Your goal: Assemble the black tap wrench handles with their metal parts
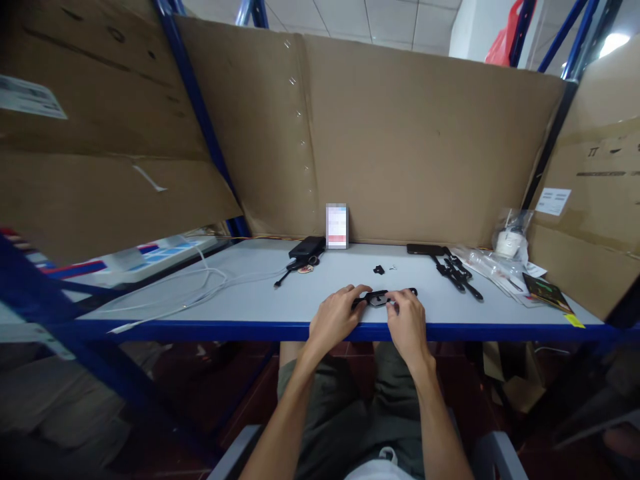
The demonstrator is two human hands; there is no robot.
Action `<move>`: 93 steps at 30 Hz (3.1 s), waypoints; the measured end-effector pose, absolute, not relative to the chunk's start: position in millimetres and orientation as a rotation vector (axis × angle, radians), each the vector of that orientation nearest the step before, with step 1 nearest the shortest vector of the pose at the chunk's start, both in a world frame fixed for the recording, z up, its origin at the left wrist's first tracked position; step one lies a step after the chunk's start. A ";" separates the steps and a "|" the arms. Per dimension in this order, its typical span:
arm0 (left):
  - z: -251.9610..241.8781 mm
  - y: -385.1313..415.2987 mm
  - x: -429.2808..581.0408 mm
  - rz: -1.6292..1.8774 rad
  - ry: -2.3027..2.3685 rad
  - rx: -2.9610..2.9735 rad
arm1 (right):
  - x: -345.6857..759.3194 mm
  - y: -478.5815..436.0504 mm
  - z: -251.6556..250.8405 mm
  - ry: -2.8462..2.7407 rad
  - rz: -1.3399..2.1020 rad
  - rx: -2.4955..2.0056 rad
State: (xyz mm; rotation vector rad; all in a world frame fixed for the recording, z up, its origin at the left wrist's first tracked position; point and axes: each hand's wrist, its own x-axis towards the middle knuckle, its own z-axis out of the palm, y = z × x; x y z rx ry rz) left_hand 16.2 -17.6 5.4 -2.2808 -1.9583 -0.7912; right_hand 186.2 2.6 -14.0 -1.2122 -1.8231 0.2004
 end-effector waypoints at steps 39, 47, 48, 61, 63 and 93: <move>4.1 -11.4 19.8 -0.697 -2.061 -2.196 | 193.7 60.6 51.0 -2.061 0.019 -1.507; 2.4 -10.9 19.3 -0.705 -2.031 -2.203 | 128.6 126.6 50.8 -2.265 0.227 -1.742; 1.9 -10.6 19.2 -0.703 -2.030 -2.203 | 125.8 130.1 49.0 -2.259 0.254 -1.752; 7.8 -14.8 19.4 -0.724 -2.056 -2.226 | 200.9 95.3 54.9 -2.294 0.852 -1.162; 8.0 -14.9 19.3 -0.734 -2.062 -2.223 | 206.9 85.6 53.3 -2.344 0.933 -1.046; 7.1 -11.2 21.8 -0.707 -2.114 -2.188 | 218.1 158.2 42.0 -2.025 0.339 -1.384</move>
